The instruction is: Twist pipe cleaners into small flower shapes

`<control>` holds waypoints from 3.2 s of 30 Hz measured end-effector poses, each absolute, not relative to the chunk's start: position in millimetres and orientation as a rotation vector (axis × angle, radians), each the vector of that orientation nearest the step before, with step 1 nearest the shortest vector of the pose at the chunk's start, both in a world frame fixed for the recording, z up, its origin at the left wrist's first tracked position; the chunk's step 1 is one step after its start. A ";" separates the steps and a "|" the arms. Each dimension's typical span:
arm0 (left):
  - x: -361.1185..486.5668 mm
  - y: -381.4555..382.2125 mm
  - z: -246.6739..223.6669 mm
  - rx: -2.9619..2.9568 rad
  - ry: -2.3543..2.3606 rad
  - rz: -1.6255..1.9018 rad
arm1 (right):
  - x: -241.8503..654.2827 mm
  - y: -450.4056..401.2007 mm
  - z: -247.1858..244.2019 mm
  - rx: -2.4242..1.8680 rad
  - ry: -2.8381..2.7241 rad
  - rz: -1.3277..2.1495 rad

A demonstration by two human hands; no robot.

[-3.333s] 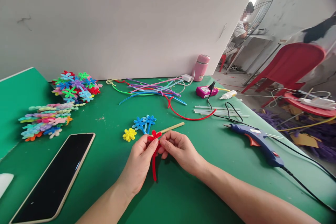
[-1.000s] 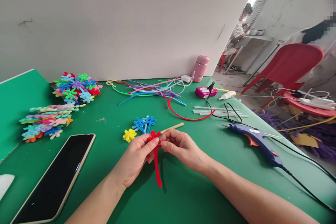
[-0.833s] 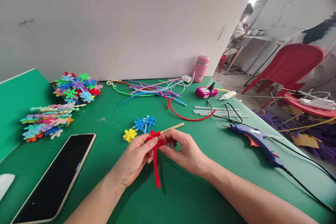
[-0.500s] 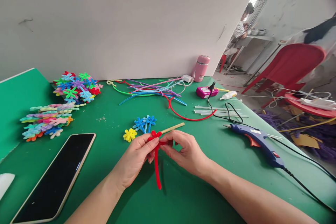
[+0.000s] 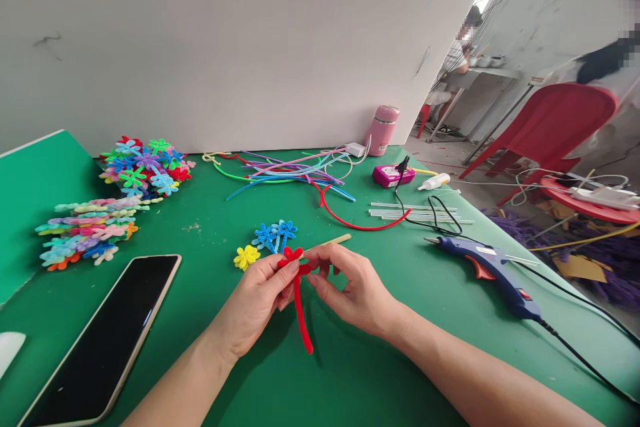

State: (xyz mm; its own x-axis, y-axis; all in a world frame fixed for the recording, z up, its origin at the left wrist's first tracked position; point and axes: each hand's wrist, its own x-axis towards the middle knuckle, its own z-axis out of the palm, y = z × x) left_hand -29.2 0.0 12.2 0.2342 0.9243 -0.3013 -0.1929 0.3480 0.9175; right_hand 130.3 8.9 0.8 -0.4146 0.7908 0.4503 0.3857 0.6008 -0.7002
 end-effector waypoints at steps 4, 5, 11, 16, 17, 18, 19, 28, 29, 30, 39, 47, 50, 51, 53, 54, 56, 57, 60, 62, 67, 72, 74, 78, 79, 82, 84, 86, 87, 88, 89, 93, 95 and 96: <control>-28.8 0.3 13.6 0.864 1.029 0.923 | 131.2 11.6 -2.6 -0.865 -2.106 0.451; -28.6 0.2 13.9 0.853 1.024 0.920 | 131.5 12.3 -3.2 -0.853 -2.128 0.374; -27.5 -0.9 14.3 0.772 0.960 0.878 | 134.4 14.3 -1.9 -0.785 -2.245 -0.002; -26.9 -2.6 15.6 0.743 0.908 0.874 | 136.5 13.6 2.4 -0.756 -2.288 -0.079; -26.9 -2.9 15.4 0.751 0.914 0.876 | 136.4 13.4 3.2 -0.753 -2.292 -0.080; -26.9 -3.1 15.0 0.769 0.923 0.880 | 136.1 13.1 3.8 -0.751 -2.295 -0.078; -27.0 -3.3 14.3 0.794 0.932 0.887 | 135.6 12.8 4.4 -0.751 -2.298 -0.073; -29.9 -2.7 9.1 1.241 1.025 0.879 | 131.5 10.6 8.4 -0.823 -2.261 0.284; -30.6 -2.5 9.5 1.329 1.054 0.874 | 131.6 10.1 9.6 -0.845 -2.251 0.388; -31.3 -2.3 10.1 1.413 1.078 0.871 | 131.8 9.7 11.1 -0.881 -2.236 0.506; -31.6 -4.8 19.4 1.735 1.075 0.826 | 136.1 13.9 15.6 -0.924 -1.714 1.757; -30.0 -3.5 14.4 1.557 0.993 0.809 | 131.3 14.3 15.5 -0.954 -1.389 1.986; -29.7 -2.7 8.1 1.188 0.949 0.870 | 129.7 12.8 13.5 -0.942 -1.524 1.748; -29.6 -2.6 6.3 1.068 0.937 0.892 | 129.7 12.1 12.3 -0.931 -1.589 1.638; -29.3 -2.2 3.9 0.895 0.918 0.925 | 130.2 10.8 9.3 -0.917 -1.744 1.351; -29.1 -2.1 3.5 0.839 0.907 0.938 | 130.8 10.3 7.8 -0.914 -1.828 1.189; -28.6 -1.8 3.9 0.778 0.883 0.946 | 132.2 10.2 4.9 -0.883 -1.981 0.873; -28.3 -1.7 4.6 0.761 0.871 0.936 | 132.9 10.6 3.7 -0.854 -2.045 0.733; -27.4 -1.9 7.1 0.728 0.836 0.902 | 135.0 12.5 1.7 -0.778 -2.172 0.348; -26.8 -2.1 8.4 0.711 0.812 0.888 | 136.1 13.6 1.8 -0.748 -2.218 0.143; -26.0 -3.6 8.5 0.698 0.777 0.876 | 135.9 13.9 4.6 -0.734 -2.289 0.016; -26.2 -5.3 5.4 0.812 0.819 0.882 | 131.5 10.7 8.9 -0.822 -2.244 0.354; -27.0 -4.9 4.9 0.917 0.856 0.879 | 131.3 9.3 12.2 -0.890 -2.199 0.627; -29.8 -3.3 7.5 1.342 0.966 0.870 | 134.4 10.2 16.9 -0.986 -2.025 1.238; -30.4 -3.4 8.8 1.460 0.995 0.854 | 135.2 11.2 17.1 -0.960 -1.949 1.405; -31.0 -4.8 11.9 1.687 1.019 0.814 | 135.1 14.2 15.8 -0.852 -1.635 1.847; -30.3 -5.7 12.2 1.728 1.013 0.824 | 133.0 15.2 14.4 -0.829 -1.422 2.036; -29.1 -5.6 10.5 1.695 1.008 0.858 | 130.6 15.4 13.2 -0.854 -1.282 2.111; -28.5 -5.2 9.1 1.642 1.005 0.879 | 129.7 15.4 12.7 -0.881 -1.248 2.112; -27.9 -4.5 7.5 1.563 0.995 0.900 | 129.2 15.5 12.4 -0.915 -1.234 2.092; -27.3 -3.9 6.0 1.465 0.981 0.920 | 129.1 15.7 12.2 -0.950 -1.234 2.058; -25.5 -2.7 2.9 1.086 0.957 0.961 | 130.2 16.5 11.8 -1.056 -1.329 1.880; -25.0 -3.2 3.4 0.989 0.959 0.963 | 129.7 15.9 10.8 -1.043 -1.391 1.813; -24.9 -3.5 3.7 0.961 0.959 0.961 | 129.1 15.3 10.0 -1.024 -1.409 1.788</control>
